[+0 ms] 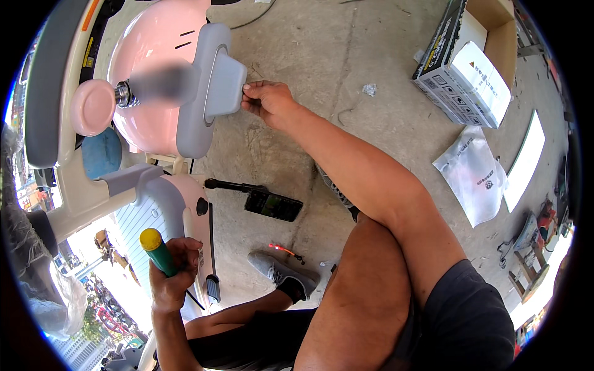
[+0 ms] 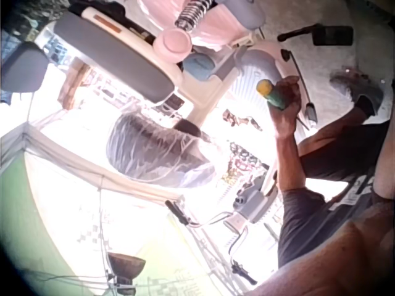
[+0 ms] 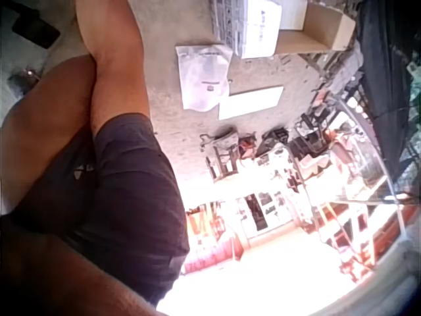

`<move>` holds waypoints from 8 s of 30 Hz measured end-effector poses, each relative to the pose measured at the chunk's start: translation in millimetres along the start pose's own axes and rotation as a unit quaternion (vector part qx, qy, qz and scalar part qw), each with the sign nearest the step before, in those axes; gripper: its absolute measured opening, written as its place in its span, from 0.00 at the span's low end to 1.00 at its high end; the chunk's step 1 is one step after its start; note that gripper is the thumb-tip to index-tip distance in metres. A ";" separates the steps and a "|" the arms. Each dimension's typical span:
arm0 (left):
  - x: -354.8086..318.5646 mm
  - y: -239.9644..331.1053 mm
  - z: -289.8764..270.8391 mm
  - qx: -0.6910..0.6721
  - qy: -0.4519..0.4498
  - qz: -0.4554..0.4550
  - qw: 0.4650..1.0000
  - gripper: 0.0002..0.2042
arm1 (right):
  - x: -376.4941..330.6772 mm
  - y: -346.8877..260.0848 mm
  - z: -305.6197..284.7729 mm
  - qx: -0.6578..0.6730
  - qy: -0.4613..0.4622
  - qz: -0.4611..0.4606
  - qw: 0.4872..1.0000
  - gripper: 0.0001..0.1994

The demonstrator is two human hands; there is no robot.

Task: The person walks through a cluttered outdoor workshop, enters a shop briefly, then returns to a pink electric scooter. They use a screwdriver to tighten screws on the scooter's footboard and rear seat area, handling small parts and tools throughout.

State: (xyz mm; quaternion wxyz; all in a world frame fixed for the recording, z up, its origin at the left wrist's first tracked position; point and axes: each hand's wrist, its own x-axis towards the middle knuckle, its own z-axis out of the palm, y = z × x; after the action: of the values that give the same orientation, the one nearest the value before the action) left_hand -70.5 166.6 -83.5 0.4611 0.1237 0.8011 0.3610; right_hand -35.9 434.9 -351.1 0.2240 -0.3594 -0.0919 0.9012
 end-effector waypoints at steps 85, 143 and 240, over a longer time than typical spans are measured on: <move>249.8 -11.4 163.8 -0.270 -0.002 0.051 0.961 0.09 | -162.8 -64.0 -79.1 -0.495 -0.037 -0.056 0.866 0.16; 267.1 -25.2 166.3 -0.530 -0.069 0.013 0.845 0.07 | -170.6 -56.4 -58.5 -0.543 0.015 -0.077 0.836 0.14; 277.9 -33.4 167.6 -0.742 -0.123 0.014 0.659 0.08 | -194.2 -54.0 -81.6 -0.652 0.117 -0.226 0.715 0.12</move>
State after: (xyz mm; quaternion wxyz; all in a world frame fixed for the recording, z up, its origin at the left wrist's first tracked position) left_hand -78.5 368.4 -339.7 0.4889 -0.2051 0.2012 0.8237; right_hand 163.1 391.7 -274.8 0.1405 -0.4878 -0.7078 0.4912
